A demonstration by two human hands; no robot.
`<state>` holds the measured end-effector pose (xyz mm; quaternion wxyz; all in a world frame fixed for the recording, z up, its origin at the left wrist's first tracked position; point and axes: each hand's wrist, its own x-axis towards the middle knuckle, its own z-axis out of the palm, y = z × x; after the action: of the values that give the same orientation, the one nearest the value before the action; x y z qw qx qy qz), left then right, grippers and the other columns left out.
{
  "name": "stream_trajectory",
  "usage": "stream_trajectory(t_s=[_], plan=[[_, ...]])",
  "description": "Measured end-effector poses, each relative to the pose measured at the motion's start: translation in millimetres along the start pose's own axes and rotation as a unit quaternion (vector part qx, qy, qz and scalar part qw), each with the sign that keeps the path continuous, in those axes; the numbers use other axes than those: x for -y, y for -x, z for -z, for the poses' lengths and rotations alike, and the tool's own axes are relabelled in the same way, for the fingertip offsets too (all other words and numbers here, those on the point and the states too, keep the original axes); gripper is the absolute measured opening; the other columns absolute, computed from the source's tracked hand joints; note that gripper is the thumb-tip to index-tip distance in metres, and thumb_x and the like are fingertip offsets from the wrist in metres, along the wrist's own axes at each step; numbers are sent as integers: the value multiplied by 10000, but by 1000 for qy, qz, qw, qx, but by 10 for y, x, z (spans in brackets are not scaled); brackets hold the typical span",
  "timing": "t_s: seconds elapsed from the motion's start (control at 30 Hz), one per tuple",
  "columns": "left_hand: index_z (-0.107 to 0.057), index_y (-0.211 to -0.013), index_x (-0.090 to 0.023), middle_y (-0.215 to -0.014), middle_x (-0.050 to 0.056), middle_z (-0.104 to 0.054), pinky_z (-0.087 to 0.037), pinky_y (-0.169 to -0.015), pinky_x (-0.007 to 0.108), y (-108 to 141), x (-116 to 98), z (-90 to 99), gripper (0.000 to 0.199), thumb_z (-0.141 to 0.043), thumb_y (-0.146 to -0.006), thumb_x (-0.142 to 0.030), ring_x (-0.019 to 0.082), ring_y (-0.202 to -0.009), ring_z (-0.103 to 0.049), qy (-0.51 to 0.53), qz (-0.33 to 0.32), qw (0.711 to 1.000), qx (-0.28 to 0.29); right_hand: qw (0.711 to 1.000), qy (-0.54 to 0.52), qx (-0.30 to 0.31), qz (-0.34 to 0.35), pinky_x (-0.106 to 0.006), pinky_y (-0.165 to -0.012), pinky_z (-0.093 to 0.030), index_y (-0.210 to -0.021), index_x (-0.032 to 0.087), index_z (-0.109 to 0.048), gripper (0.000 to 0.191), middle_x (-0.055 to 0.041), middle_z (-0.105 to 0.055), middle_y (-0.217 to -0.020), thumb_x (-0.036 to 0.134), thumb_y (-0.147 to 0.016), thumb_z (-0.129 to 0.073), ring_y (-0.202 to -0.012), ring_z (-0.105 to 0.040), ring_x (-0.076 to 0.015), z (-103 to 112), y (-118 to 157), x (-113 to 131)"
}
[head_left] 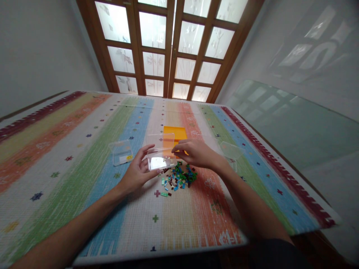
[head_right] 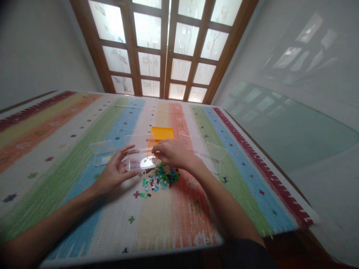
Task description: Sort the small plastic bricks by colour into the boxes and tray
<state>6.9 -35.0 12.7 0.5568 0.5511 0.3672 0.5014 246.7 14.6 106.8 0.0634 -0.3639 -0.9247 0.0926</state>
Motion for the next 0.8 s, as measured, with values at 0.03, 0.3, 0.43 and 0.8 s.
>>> stream_trajectory(t_s=[0.03, 0.3, 0.43, 0.8], plan=[[-503, -1388, -331, -1429, 86, -573, -591, -1022, 447, 0, 3, 2, 787, -888, -712, -213, 258, -1167, -695, -7, -1, 1000, -3, 1000, -7, -2, 8, -274, -691, -338, -1058, 176, -787, 209, -80, -770, -997, 164, -974, -596, -830, -618, -157, -19, -3, 1], [-520, -1388, -310, -1431, 105, -583, -563, -1072, 461, 31, 20, -7, 726, -861, -754, -212, 280, -1272, -640, -35, -17, 999, 24, 998, 22, 46, 33, -291, -646, -295, -983, 176, -802, 199, -80, -768, -933, 155, -959, -606, -760, -605, -146, -220, -135, 159], [-513, -1394, -296, -1437, 109, -572, -568, -1065, 461, 40, 33, -7, 698, -842, -781, -229, 259, -1223, -665, -48, -15, 998, 32, 997, 33, 71, 23, -288, -634, -285, -987, 171, -801, 192, -87, -765, -922, 132, -938, -619, -751, -597, -148, -198, -160, 221], [-528, -1372, -323, -1445, 94, -579, -593, -1042, 449, 41, 26, -24, 701, -866, -765, -229, 260, -1194, -695, -31, -4, 999, 25, 995, -79, 38, -46, -245, -612, -292, -955, 162, -783, 116, -11, -689, -729, 170, -889, -689, -643, -528, -111, -314, -244, 288]])
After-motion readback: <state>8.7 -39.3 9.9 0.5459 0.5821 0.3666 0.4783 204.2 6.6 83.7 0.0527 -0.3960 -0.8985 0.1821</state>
